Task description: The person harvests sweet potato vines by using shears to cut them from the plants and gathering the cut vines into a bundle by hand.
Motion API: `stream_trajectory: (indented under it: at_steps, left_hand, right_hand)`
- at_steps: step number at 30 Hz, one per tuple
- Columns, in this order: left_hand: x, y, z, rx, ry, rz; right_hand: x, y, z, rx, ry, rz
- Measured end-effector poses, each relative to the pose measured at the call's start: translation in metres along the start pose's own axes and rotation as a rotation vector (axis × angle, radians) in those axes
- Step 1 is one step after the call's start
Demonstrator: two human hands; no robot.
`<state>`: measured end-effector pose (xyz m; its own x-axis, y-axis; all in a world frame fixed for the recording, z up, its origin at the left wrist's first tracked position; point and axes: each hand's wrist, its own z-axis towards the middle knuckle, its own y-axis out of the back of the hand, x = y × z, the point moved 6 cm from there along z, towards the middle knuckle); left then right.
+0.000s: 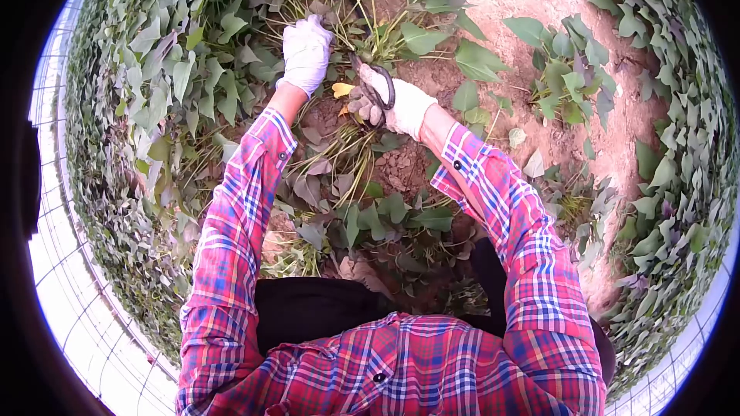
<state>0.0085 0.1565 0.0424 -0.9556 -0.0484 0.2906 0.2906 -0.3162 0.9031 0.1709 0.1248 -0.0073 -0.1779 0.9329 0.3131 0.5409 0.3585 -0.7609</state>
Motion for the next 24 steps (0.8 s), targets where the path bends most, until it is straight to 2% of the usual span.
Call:
stream_trajectory:
  at_steps: [2,5,9,15,17,19,20,21,22,24]
  left_hand:
    - [0.002,-0.007,-0.001,0.091,0.09,0.093]
    - [0.005,-0.012,-0.003,0.01,0.063,0.028]
    - [0.002,-0.012,-0.004,0.032,0.072,0.031]
    - [0.003,-0.011,-0.007,0.033,0.122,-0.083]
    - [0.008,-0.013,-0.009,0.08,0.157,-0.108]
    - [0.022,0.001,-0.01,0.058,0.285,-0.362]
    - [0.037,0.002,-0.009,0.126,0.477,-0.452]
    - [0.056,0.005,-0.008,0.056,0.607,-0.605]
    - [0.081,-0.005,-0.006,-0.025,0.653,-0.67]
    - [0.119,0.009,0.001,-0.215,0.754,-0.661]
  right_hand:
    - [-0.003,-0.001,0.001,-0.01,0.016,0.033]
    - [-0.013,0.007,0.012,0.038,-0.017,0.064]
    - [-0.012,0.009,0.022,0.026,0.002,0.052]
    - [-0.008,0.005,0.02,-0.156,0.11,-0.165]
    - [-0.011,0.009,0.02,-0.129,0.087,-0.137]
    - [-0.01,0.009,0.016,-0.101,0.065,-0.111]
    - [-0.007,0.009,0.01,-0.113,0.09,-0.125]
    - [-0.005,0.011,0.005,-0.127,0.114,-0.137]
    - [-0.003,0.015,0.006,-0.08,0.114,-0.077]
    - [0.002,0.01,0.001,-0.005,0.149,0.044]
